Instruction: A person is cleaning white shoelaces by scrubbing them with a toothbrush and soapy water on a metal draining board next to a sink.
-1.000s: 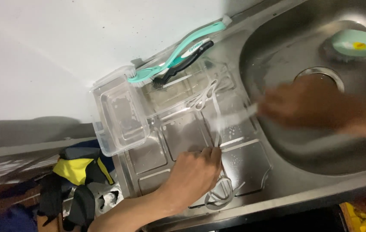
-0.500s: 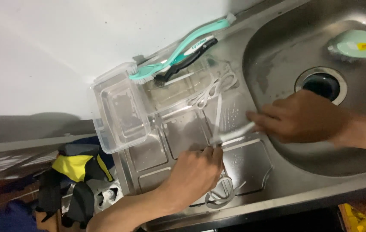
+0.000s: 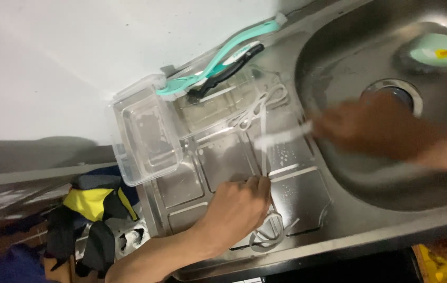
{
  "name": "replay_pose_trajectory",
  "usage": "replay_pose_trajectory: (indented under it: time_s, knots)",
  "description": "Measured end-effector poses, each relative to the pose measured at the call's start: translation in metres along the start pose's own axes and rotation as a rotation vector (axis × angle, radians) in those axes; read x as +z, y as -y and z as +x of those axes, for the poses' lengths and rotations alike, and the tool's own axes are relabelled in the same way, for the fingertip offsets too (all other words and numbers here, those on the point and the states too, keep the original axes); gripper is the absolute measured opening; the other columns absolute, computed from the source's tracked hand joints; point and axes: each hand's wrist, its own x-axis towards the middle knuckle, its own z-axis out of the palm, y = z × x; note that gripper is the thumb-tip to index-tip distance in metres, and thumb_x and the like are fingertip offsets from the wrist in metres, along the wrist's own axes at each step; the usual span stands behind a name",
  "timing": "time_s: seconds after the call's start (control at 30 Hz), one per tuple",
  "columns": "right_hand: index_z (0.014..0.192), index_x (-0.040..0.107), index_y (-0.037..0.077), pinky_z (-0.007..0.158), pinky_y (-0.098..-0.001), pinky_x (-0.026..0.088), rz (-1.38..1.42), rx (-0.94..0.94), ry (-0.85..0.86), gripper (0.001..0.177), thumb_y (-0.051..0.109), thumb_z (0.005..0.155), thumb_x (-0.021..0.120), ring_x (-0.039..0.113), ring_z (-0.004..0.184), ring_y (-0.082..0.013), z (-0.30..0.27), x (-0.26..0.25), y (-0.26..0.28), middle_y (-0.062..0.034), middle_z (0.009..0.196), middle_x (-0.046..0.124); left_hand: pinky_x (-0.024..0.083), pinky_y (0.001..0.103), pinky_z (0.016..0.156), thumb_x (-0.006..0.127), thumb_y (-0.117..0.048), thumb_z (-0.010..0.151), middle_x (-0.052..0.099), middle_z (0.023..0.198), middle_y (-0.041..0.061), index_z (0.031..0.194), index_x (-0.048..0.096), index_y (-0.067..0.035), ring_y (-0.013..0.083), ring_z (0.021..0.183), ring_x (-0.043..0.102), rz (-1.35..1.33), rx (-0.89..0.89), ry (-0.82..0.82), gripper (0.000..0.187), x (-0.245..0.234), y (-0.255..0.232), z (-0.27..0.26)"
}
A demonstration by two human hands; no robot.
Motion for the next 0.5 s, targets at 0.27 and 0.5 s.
replay_pose_trajectory:
  time_s: [0.27,0.5]
  knots:
    - [0.115,0.066,0.012,0.029,-0.0338,0.042,0.156,-0.115,-0.165,0.025,0.029,0.097,0.065,0.059,0.045,-0.0152,0.005,-0.017,0.003,0.0015,0.070,0.064,0.042,0.031,0.044,0.066,-0.011,0.096,0.062,0.068,0.004,0.094,0.066,-0.003,0.0164,0.052,0.053,0.069,0.014,0.000,0.009,-0.005,0.000,0.002]
    - [0.112,0.069,0.026,0.039,-0.0290,0.035,-0.089,0.102,-0.118,0.017,0.041,0.107,0.063,0.058,0.048,-0.0106,0.009,-0.010,-0.025,0.0091,0.065,0.060,0.040,0.030,0.043,0.062,-0.006,0.097,0.057,0.065,0.002,0.086,0.063,-0.006,0.0134,0.049,0.046,0.020,0.002,0.075,0.011,-0.001,-0.002,0.000]
